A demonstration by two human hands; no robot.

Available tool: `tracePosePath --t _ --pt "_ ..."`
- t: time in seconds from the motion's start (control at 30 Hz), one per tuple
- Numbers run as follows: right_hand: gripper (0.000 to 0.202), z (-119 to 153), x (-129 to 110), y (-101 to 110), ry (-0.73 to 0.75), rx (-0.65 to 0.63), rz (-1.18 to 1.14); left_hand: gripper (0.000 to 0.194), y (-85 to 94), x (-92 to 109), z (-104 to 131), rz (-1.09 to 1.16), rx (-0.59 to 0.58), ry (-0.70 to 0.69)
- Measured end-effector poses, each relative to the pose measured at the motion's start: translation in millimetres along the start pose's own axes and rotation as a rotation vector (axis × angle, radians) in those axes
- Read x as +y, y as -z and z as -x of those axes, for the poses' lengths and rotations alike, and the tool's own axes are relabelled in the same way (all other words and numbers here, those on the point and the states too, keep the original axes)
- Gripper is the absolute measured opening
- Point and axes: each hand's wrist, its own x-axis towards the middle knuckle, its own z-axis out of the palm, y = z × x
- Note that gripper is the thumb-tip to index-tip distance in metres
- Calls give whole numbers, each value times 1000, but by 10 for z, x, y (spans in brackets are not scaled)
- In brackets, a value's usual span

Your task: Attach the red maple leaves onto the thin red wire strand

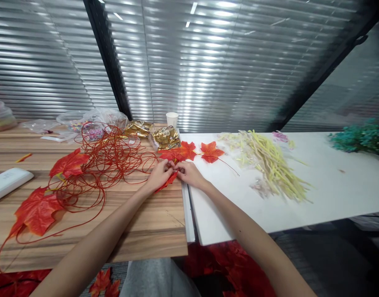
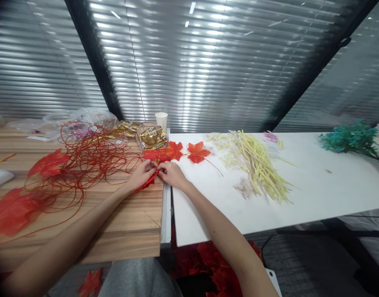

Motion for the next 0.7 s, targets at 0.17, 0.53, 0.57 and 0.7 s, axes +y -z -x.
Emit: tracePosePath --t 0.17,0.53,0.57,0.7 --pt "13 2 1 0 4 -4 2 7 2 14 4 -3 2 0" --pt "12 -1 -16 10 15 -15 44 6 5 51 4 0 -12 16" --pt "12 2 -17 10 13 -18 48 6 6 62 4 -3 -13 19" --pt "11 7 -21 11 10 -23 66 6 14 105 9 -30 -13 38"
